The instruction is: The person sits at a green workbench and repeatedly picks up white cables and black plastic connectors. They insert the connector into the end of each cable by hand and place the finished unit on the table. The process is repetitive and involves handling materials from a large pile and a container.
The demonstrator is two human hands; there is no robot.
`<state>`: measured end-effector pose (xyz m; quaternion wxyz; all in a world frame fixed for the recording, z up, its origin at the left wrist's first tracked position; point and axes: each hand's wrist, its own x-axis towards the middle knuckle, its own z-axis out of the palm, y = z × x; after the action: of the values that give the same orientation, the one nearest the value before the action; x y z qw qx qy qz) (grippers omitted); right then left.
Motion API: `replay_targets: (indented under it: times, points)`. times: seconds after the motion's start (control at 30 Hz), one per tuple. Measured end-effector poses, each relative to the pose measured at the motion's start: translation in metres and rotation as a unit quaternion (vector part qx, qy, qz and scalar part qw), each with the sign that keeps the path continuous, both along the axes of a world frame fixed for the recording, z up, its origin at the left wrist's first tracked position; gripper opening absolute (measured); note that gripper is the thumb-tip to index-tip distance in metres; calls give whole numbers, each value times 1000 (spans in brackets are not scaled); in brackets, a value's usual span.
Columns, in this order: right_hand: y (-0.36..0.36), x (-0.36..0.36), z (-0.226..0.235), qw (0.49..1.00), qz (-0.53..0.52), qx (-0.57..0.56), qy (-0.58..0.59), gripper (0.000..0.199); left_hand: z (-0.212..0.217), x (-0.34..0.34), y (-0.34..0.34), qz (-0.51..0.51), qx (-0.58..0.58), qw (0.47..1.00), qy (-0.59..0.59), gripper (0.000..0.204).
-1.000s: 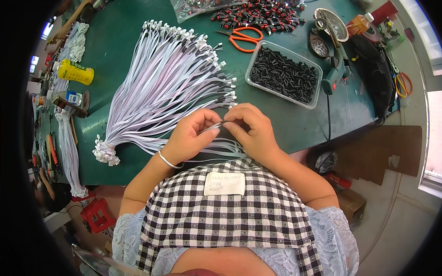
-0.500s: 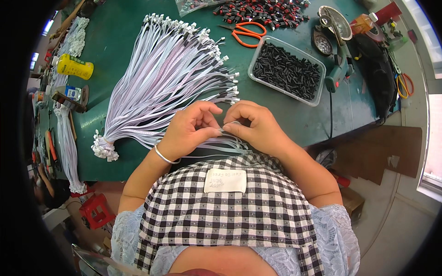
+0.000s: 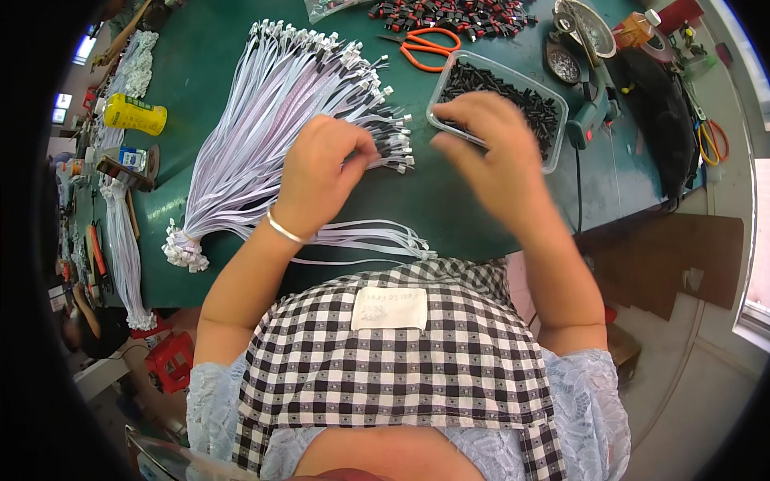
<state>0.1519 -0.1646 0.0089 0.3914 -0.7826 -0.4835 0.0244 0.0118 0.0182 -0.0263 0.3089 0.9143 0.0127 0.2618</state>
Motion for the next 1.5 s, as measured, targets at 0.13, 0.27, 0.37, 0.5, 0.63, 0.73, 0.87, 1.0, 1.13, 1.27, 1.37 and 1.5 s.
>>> replay_targets:
  times: [0.13,0.27,0.37,0.5,0.63,0.73,0.87,1.0,1.13,1.27,1.37,1.5]
  points:
    - [-17,47,2,944,-25,-199,-261,21,-12,1,-2,-13,11,999,31,14]
    - [-22,64,-7,920,-21,-281,-272,15,-5,-10,-7,-15,17,999,44,12]
    - [-18,73,-17,921,-1,-296,-254,12,1,-23,-11,-36,14,997,61,11]
    - [-18,77,-21,933,22,-271,-235,12,-4,-39,-22,-88,9,991,104,21]
    - [-12,71,-14,930,28,-289,-226,9,-14,-42,-29,-174,58,972,148,30]
    - [-18,72,-7,937,0,-269,-221,8,-14,-37,-30,-194,77,967,144,25]
    - [-14,72,8,937,-3,-258,-237,9,-11,-33,-32,-127,-30,989,63,24]
    - [-8,41,38,963,135,-178,-152,12,-3,-38,-30,-30,-191,980,40,18]
    - [-21,6,32,853,479,-208,-23,14,-10,-32,-31,-39,-259,965,3,15]
    - [-20,-18,19,802,484,-288,201,17,-10,-36,-33,-31,-265,963,-35,14]
    - [-26,-18,13,809,442,-277,272,17,-4,-41,-34,-30,-280,958,-50,14]
    - [-51,-26,-7,838,324,-227,376,19,-5,-41,-35,-64,-309,949,-11,14]
